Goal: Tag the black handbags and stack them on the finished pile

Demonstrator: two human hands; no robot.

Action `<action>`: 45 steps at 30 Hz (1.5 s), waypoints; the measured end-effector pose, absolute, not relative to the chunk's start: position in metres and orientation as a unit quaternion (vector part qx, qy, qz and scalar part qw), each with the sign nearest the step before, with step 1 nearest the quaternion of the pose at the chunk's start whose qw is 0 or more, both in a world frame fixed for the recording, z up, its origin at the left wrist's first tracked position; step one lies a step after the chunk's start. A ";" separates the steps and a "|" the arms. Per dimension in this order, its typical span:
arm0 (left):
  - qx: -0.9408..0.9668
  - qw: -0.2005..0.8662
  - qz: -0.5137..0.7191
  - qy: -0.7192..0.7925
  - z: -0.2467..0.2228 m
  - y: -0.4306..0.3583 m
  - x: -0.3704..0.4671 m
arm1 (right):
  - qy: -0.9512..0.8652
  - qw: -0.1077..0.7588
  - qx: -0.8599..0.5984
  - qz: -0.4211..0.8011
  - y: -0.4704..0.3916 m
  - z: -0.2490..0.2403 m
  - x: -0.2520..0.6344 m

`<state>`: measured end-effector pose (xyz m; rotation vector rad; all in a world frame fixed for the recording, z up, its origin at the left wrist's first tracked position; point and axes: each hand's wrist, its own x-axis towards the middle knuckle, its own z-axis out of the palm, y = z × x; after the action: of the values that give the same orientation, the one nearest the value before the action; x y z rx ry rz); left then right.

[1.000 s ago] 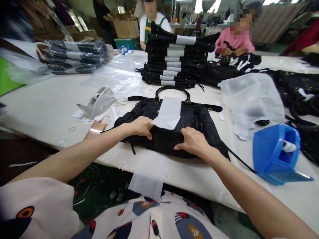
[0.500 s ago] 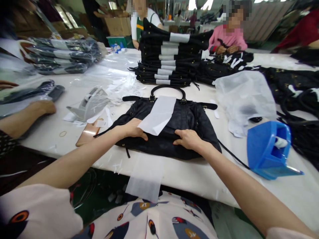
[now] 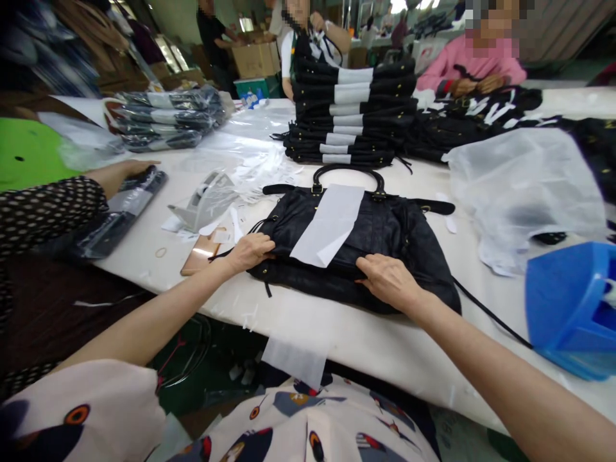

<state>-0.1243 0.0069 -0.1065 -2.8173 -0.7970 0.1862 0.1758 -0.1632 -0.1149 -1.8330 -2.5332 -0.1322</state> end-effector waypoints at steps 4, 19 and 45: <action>-0.962 0.102 0.067 -0.242 -0.094 0.012 -0.106 | -0.809 0.008 -0.586 -0.051 -0.164 -0.113 0.170; -0.962 0.142 -0.146 -0.181 -0.145 0.001 -0.127 | -0.718 -0.106 -0.675 0.132 -0.192 -0.072 0.226; -0.963 0.191 -0.047 -0.183 -0.126 -0.026 -0.131 | -0.782 -0.004 -0.570 -0.251 -0.212 -0.158 0.188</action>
<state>-0.1307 -0.0255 -0.1257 -2.7054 -0.5139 -0.1308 0.1876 -0.2115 -0.1585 -1.7970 -2.4630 -0.7911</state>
